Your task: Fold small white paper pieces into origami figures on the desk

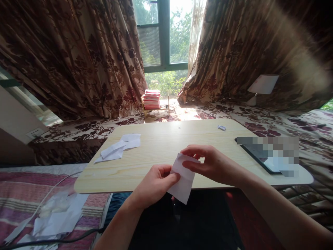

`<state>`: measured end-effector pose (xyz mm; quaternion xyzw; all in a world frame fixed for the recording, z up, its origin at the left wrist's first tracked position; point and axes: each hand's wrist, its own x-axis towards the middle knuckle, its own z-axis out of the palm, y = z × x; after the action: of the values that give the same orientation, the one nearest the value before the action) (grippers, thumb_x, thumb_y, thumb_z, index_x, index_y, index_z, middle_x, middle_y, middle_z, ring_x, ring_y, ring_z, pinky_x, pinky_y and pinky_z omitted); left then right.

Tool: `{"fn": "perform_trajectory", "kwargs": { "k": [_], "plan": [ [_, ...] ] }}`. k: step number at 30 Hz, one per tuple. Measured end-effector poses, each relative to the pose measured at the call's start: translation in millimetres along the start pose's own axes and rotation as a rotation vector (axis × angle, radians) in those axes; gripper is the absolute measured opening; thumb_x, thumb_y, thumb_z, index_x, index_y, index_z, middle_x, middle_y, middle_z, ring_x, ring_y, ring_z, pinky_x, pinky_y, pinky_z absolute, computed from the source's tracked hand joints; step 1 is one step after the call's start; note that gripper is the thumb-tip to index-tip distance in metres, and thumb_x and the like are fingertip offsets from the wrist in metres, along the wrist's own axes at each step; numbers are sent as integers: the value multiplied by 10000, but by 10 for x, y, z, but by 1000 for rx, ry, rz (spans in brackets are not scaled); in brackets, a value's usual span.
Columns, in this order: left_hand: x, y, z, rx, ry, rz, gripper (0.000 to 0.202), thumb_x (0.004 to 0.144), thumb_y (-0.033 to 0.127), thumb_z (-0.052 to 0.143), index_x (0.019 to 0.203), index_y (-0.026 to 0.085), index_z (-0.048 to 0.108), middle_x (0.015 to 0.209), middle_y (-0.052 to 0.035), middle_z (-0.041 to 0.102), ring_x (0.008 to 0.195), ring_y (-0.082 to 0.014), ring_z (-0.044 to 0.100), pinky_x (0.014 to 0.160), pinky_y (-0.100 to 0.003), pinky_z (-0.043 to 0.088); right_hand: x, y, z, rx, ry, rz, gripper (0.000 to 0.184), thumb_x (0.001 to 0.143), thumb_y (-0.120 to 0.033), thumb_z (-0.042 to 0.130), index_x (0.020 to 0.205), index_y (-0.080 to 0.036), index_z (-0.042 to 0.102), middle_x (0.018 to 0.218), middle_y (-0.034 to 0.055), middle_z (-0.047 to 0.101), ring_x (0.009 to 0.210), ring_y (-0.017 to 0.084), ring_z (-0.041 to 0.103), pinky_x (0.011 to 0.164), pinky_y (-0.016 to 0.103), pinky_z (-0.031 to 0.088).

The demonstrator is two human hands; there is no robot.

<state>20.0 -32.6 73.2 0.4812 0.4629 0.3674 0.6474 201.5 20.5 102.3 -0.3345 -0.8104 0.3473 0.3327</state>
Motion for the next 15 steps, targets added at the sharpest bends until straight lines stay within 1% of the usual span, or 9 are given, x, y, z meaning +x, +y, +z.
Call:
{"fn": "perform_trajectory", "kwargs": {
  "k": [3,6,8,11,15],
  "plan": [
    [-9,15,-27,13,-3,-7,281,773,366,619,888,129,716,656,-30,655,581,-165,594,543,-254,451,-5,-22,-10,-11,-59,-50,173,782,-117,574,897,-180,687,820,19,653,721,139,567,604,222,452],
    [-17,33,-47,43,9,3,283,773,379,622,834,120,717,654,-33,653,602,-163,586,567,-255,444,-10,-42,-21,-32,-114,-86,201,796,-65,540,890,-164,688,835,32,627,712,122,558,594,211,435],
    [-20,40,-49,55,12,6,276,774,376,621,812,121,719,644,-30,647,600,-159,576,569,-253,433,-19,-42,-27,-41,-126,-99,212,811,-57,527,878,-165,696,816,28,604,695,112,550,598,209,430],
    [-23,47,-45,64,11,7,261,778,360,615,806,123,722,639,-27,638,606,-154,563,564,-245,411,-35,-25,-34,-27,-140,-119,218,822,-47,520,851,-164,702,820,29,582,721,111,555,629,211,432],
    [-31,53,-52,68,11,-4,258,799,331,583,857,127,730,662,-28,631,610,-135,542,547,-228,375,-54,7,-41,-18,-133,-147,195,818,-43,540,803,-158,697,824,29,559,745,113,553,647,210,435]
  ]
}}
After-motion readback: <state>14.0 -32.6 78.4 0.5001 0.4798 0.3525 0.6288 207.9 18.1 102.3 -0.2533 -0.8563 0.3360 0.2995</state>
